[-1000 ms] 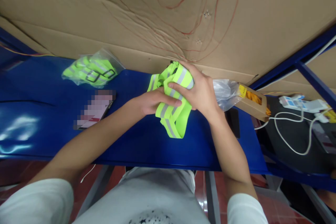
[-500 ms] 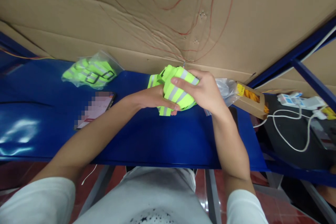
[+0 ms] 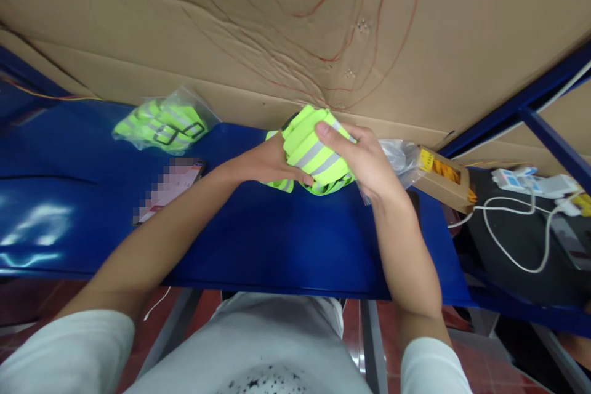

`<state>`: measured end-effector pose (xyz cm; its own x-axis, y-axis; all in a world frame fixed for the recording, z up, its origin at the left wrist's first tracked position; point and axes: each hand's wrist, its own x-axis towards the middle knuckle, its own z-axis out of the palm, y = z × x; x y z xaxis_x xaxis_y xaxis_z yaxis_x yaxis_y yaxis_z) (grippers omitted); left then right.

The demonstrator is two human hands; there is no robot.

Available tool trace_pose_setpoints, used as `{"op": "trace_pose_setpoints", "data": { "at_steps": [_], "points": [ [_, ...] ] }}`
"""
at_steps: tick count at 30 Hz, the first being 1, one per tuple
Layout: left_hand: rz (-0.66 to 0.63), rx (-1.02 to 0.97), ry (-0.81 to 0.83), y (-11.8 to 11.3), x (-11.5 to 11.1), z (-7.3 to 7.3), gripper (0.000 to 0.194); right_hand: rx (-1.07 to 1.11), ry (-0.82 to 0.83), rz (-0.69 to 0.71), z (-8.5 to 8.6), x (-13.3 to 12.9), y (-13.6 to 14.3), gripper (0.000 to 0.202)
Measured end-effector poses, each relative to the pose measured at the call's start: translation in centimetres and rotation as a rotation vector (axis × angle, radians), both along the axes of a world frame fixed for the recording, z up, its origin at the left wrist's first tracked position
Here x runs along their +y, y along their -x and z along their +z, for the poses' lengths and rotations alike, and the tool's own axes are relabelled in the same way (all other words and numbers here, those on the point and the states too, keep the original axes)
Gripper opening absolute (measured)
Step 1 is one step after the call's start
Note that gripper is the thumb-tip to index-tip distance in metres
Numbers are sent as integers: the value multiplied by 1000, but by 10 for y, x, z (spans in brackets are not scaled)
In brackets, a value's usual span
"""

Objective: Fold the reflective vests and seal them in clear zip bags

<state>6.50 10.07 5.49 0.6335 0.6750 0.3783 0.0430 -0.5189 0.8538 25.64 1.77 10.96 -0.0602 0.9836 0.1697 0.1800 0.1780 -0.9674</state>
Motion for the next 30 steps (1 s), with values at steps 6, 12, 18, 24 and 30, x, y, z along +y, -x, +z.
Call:
{"op": "trace_pose_setpoints", "data": {
  "at_steps": [6,12,18,24,30],
  "points": [
    [346,248,-50,12,4,-7,66,-788,-402,-165,1,-19,15,50],
    [6,-202,61,8,5,-9,80,-1029,-588,-166,-4,-31,28,54],
    [-261,-266,402,10,-11,10,126,-653,-499,-23,2,-21,15,53],
    [-368,-307,636,10,-18,13,97,-507,-574,-51,0,-14,16,43],
    [-262,-394,595,4,-27,19,79,-546,-582,-298,1,-16,17,83]
  ]
}}
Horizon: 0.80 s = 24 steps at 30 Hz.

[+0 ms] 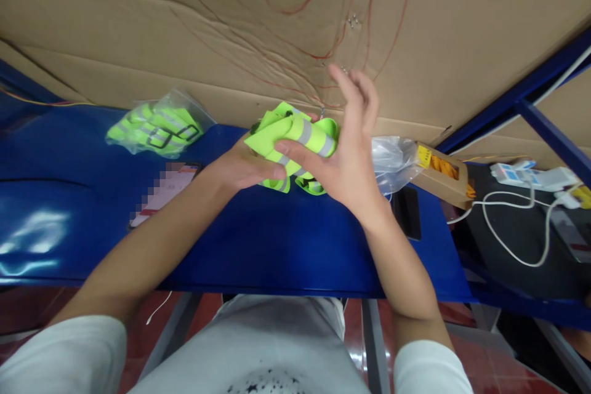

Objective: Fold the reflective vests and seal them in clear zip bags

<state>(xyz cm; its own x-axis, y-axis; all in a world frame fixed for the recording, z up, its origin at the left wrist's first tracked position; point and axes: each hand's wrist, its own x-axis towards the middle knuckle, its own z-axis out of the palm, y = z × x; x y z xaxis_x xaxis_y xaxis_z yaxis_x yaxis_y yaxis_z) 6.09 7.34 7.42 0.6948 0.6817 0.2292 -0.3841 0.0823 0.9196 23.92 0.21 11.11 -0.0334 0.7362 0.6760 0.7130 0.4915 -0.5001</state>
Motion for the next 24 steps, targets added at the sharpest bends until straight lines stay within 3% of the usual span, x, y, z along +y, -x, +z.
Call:
{"op": "trace_pose_setpoints", "data": {
  "at_steps": [4,7,10,13,15,20,24],
  "points": [
    [53,36,46,-4,-5,1,63,50,252,210,0,1,-5,64],
    [85,35,94,-5,-4,0,57,90,260,234,-1,0,-5,58],
    [134,-24,48,-4,0,0,74,103,249,241,-1,-2,-1,55],
    [138,-97,54,-7,3,-1,102,188,211,187,-6,1,7,46],
    [178,-146,76,-13,2,-5,105,279,146,99,-12,5,13,42],
    [282,-191,39,-32,-9,-21,83,493,67,6,-38,13,31,44],
    [378,-137,38,-36,-13,-21,67,438,64,-67,-50,9,44,51]
  ]
}}
